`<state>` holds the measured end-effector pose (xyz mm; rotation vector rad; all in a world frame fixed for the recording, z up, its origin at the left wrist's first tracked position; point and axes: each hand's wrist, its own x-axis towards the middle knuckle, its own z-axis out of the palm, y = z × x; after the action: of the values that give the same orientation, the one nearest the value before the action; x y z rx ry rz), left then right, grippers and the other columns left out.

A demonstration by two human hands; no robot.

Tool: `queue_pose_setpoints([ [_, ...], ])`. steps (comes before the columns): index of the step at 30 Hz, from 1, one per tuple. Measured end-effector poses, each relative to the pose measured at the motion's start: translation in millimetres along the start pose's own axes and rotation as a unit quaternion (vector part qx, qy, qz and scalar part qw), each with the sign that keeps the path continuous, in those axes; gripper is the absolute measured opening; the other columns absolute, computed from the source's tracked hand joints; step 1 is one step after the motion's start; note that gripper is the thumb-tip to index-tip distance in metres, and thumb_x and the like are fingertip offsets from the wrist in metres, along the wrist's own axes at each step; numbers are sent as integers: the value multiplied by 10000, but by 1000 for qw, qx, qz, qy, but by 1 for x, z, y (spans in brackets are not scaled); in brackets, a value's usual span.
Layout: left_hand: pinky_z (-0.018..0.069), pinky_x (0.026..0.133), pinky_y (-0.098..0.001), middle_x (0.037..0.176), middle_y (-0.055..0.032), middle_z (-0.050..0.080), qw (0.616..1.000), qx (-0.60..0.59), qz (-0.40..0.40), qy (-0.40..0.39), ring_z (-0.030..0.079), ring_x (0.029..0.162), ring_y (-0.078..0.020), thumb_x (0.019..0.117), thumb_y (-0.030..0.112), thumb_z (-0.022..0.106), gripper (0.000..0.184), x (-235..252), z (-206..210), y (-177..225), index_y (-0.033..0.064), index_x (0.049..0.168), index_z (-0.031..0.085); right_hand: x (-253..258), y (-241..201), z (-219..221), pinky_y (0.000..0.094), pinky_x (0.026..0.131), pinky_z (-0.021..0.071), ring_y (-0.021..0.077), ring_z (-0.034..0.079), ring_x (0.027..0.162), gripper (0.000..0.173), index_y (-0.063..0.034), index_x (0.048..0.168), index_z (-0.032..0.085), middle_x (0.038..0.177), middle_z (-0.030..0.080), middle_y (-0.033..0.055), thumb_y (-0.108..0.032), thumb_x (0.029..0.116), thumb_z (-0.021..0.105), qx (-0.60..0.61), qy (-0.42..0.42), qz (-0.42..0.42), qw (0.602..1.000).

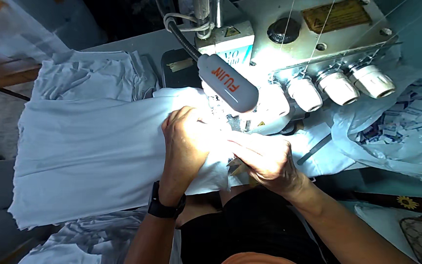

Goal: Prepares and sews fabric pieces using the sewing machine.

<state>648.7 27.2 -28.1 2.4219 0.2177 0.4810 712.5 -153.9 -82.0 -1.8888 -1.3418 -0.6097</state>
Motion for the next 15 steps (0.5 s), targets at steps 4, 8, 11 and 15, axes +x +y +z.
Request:
queue_pose_setpoints([
  [4,442,1037,-488,1069,-65,733,997,39,60,26,673,1062,-194,862,97,726,87,-5,3,-5,84,912,796,1,-4,-3,327,521,387,202,584,620,199,-61,917,791,989,779,118,-48,935,594,-29,-15,4,999],
  [8,413,1085,-477,1112,-55,750,995,31,92,15,670,1133,-174,857,111,726,137,-7,-1,-15,107,963,813,3,-7,-4,333,519,359,199,562,608,205,-74,922,792,997,781,108,-73,931,587,-47,-23,16,999],
  [11,400,1109,-479,1131,-63,745,995,18,97,9,661,1164,-176,862,107,732,143,-4,-2,-19,95,980,811,5,-6,-1,333,515,371,207,587,627,199,-74,919,789,1005,779,113,-80,934,591,-49,-12,17,999],
  [15,397,1118,-489,1132,-78,743,994,15,109,9,659,1175,-193,854,91,734,131,-2,-2,-21,80,962,808,5,-4,-1,340,515,391,222,619,650,196,-65,909,793,1011,781,119,-79,924,597,-40,-12,19,999],
])
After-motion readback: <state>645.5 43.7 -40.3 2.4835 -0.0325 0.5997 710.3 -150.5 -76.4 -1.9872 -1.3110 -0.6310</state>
